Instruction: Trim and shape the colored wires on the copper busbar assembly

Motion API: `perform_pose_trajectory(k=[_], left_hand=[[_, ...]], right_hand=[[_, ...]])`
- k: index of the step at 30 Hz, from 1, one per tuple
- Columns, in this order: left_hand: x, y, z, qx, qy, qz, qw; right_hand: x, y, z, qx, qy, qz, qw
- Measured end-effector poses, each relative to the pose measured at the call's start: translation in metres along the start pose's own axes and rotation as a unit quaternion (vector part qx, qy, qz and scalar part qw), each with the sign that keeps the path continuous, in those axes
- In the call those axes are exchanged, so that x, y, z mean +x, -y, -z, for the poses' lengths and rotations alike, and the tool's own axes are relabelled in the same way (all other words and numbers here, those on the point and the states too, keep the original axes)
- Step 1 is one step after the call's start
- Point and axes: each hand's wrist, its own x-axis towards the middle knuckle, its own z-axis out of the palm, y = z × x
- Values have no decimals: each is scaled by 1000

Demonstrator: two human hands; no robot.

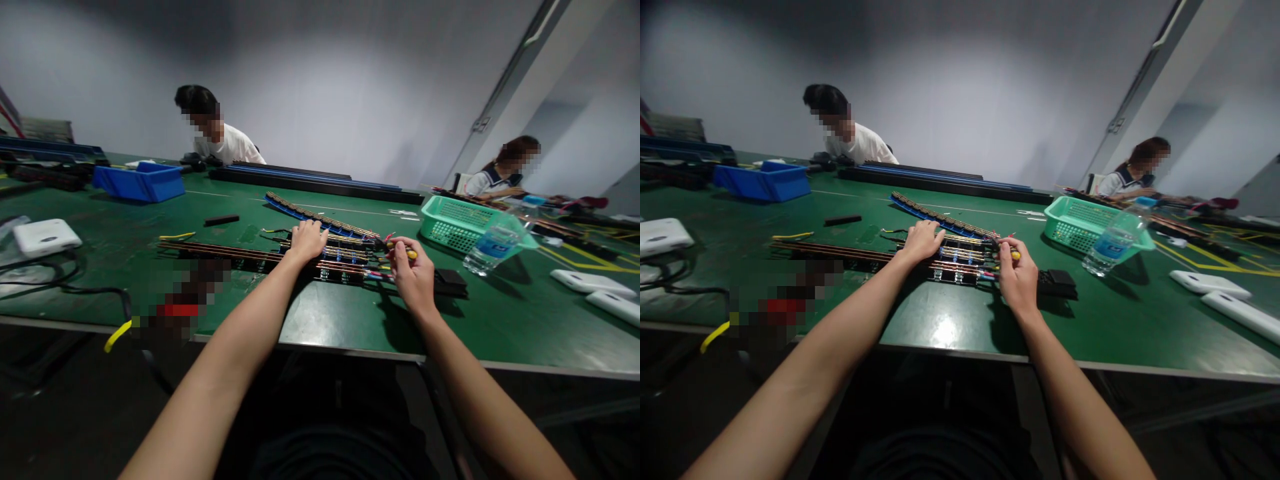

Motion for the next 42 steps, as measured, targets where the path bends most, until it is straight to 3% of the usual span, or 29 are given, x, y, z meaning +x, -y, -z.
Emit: perform_pose_trajectory(k=[4, 9, 14, 21, 25, 28, 31, 33, 37, 40, 42], left_hand=[[-8, -20, 0, 8, 37, -71, 997], [-12, -19, -2, 24, 99, -68, 992], [-9, -15, -7, 23, 117, -60, 991], [-10, -18, -4, 30, 127, -60, 990], [-10, -18, -4, 27, 126, -59, 990], [-10, -17, -6, 27, 123, -59, 990], [-9, -17, -7, 23, 118, -60, 991], [-9, -17, -8, 22, 118, -61, 991], [-9, -17, -6, 26, 125, -59, 990], [-10, -18, -4, 29, 127, -60, 990], [-11, -18, -3, 30, 127, -62, 989]], right_hand=[[-41, 7, 8, 96, -49, -66, 992], [-78, 17, 19, 110, -56, -88, 988], [-62, 20, 27, 97, -63, -78, 990], [-24, -4, 24, 73, -26, -91, 993], [-22, -13, 22, -83, 47, 5, 995], [-27, -19, 21, -192, 147, 91, 966], [-31, -24, 19, -234, 215, 113, 941], [-31, -22, 20, -203, 189, 91, 956], [-25, -7, 26, -79, 51, -10, 996], [-18, 7, 31, 30, 5, -76, 997], [-11, 13, 31, 81, -11, -80, 993]])
